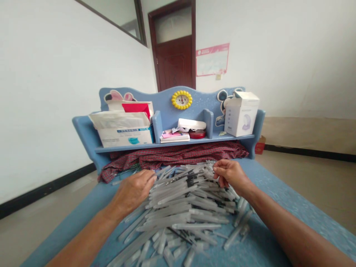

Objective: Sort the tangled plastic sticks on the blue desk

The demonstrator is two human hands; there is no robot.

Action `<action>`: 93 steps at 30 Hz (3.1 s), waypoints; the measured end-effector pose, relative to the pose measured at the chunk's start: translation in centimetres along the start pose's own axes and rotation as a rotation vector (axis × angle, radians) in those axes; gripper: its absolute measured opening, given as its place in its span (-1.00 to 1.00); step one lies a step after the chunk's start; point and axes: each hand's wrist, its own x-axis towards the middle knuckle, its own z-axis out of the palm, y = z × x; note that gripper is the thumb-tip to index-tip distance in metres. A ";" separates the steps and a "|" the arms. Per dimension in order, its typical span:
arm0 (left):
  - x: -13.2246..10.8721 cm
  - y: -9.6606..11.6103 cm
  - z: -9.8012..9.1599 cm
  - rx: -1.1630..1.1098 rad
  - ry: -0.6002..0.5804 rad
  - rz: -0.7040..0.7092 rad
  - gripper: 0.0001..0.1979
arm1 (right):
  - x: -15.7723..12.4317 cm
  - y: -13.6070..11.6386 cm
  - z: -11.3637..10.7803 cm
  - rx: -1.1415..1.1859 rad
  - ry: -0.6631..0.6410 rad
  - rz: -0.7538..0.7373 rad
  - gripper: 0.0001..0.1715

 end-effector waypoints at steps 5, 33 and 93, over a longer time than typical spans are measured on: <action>0.6 1.9 -0.9 -0.170 0.011 -0.126 -0.68 | 0.6 -0.1 -1.2 -0.108 0.091 -0.041 -0.71; 1.8 7.7 -2.6 -1.756 -0.004 -0.800 -0.88 | 0.2 -0.5 -2.0 -0.756 0.015 -0.041 -0.63; 4.7 1.4 -3.1 -0.222 -0.220 -0.330 -0.76 | 3.2 -0.6 0.1 -1.127 0.063 -0.119 -0.56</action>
